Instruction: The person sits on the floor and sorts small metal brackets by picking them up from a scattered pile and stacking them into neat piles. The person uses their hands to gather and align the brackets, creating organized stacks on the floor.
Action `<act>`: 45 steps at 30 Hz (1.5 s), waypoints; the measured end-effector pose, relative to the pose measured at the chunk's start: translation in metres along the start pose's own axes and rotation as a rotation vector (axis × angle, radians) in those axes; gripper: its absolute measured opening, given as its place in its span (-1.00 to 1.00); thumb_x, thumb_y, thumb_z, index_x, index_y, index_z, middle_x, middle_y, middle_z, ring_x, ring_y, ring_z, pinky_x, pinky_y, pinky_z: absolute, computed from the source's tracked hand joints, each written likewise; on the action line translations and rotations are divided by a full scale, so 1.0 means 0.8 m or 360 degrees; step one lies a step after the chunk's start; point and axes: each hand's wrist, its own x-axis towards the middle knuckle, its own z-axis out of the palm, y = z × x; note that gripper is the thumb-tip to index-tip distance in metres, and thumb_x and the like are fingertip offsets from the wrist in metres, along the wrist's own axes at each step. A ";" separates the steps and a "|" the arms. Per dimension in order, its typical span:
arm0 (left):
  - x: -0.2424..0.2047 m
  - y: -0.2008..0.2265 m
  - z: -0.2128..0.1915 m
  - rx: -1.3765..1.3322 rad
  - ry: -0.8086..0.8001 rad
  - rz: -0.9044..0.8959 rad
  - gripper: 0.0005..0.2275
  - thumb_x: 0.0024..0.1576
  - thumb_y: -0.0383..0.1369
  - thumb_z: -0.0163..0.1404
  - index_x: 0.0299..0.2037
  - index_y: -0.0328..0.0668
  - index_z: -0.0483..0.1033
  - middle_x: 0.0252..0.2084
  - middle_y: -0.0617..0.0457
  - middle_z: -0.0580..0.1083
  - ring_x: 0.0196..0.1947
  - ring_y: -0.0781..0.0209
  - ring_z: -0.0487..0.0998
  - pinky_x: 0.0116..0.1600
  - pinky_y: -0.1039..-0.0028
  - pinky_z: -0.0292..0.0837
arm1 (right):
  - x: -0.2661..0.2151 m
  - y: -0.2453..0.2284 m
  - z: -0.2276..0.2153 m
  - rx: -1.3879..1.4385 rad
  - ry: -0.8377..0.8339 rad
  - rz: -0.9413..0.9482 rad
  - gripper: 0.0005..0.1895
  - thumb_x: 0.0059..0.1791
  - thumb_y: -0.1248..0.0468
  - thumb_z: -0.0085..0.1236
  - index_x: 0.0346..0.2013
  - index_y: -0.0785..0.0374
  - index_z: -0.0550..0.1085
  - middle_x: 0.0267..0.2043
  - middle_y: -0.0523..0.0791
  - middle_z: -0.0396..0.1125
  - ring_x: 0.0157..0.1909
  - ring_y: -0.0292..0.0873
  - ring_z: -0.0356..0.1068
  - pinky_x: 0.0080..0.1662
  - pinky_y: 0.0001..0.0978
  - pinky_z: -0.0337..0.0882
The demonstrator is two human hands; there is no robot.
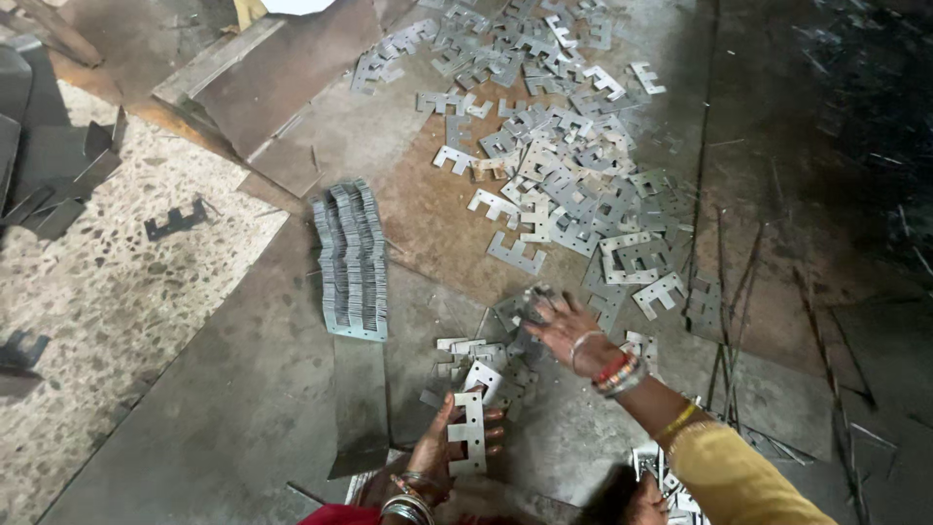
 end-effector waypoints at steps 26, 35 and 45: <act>-0.009 0.018 0.015 -0.0145 -0.0184 0.0168 -0.34 0.21 0.21 -0.35 0.39 0.01 0.25 0.13 -0.23 0.52 0.01 -0.09 0.60 0.09 -0.01 0.57 | -0.017 -0.004 0.026 0.0164 0.0444 -0.0221 -0.38 -0.23 0.39 0.18 0.15 0.14 0.39 0.22 -0.01 0.29 0.29 0.07 0.23 0.24 0.06 0.24; -0.008 0.014 0.010 0.0042 0.0030 0.0122 -0.28 0.13 0.28 -0.34 0.37 0.04 0.30 0.11 -0.22 0.56 -0.03 -0.06 0.64 0.04 0.05 0.61 | -0.015 -0.006 0.027 0.0340 0.0095 0.0112 -0.42 -0.18 0.38 0.14 0.16 0.12 0.40 0.23 0.01 0.24 0.31 0.11 0.19 0.25 0.07 0.23; -0.002 0.012 -0.003 0.0001 0.0037 0.0120 -0.29 0.13 0.30 -0.26 0.33 0.02 0.38 0.00 -0.08 0.60 -0.15 0.06 0.66 -0.08 0.15 0.61 | -0.051 -0.030 0.020 0.0187 0.0616 -0.0213 -0.40 -0.09 0.21 0.13 0.27 0.00 0.34 0.06 -0.09 0.32 0.09 -0.05 0.37 0.13 -0.14 0.40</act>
